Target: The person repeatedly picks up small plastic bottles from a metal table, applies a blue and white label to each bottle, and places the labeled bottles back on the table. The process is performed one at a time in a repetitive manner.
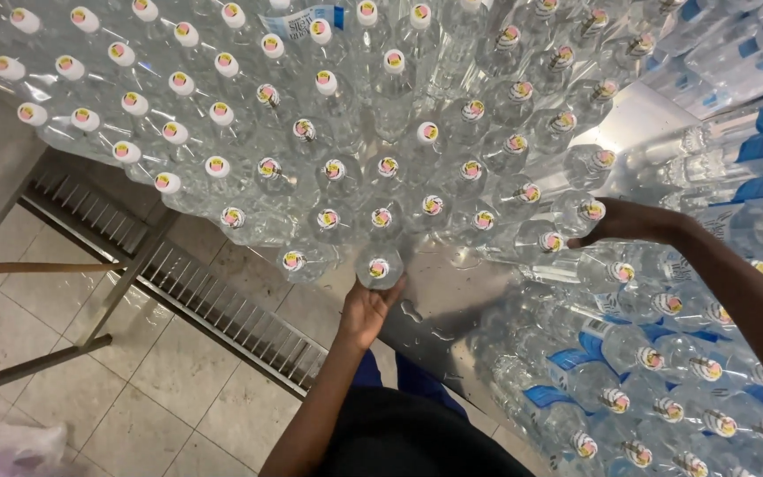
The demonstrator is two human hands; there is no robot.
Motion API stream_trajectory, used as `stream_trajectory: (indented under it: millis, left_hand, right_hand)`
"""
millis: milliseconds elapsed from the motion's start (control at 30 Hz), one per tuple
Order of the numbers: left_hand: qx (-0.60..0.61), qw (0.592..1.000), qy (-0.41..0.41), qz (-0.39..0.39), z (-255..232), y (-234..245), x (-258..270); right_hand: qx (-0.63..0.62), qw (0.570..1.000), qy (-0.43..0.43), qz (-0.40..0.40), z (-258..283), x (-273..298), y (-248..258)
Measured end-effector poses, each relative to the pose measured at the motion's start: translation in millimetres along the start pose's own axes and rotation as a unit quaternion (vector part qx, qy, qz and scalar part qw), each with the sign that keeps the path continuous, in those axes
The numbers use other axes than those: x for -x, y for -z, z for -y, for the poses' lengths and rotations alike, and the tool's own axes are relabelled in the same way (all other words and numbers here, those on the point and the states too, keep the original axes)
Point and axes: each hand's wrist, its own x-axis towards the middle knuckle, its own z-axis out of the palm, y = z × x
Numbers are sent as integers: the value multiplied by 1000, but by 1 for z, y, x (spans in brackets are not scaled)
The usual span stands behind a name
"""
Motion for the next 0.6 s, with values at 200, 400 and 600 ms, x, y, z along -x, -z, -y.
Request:
stream_trajectory:
  millis: [200, 400, 600]
  left_hand:
    - [30, 999, -15, -15, 20, 33, -37]
    - [54, 996, -42, 50, 20, -1, -49]
    - [80, 994, -23, 71, 51, 22, -93]
  right_hand:
    - [2, 998, 69, 5, -1, -27, -12]
    - [12, 994, 113, 10, -12, -46, -16]
    - [-2, 993, 121, -8, -38, -59, -19]
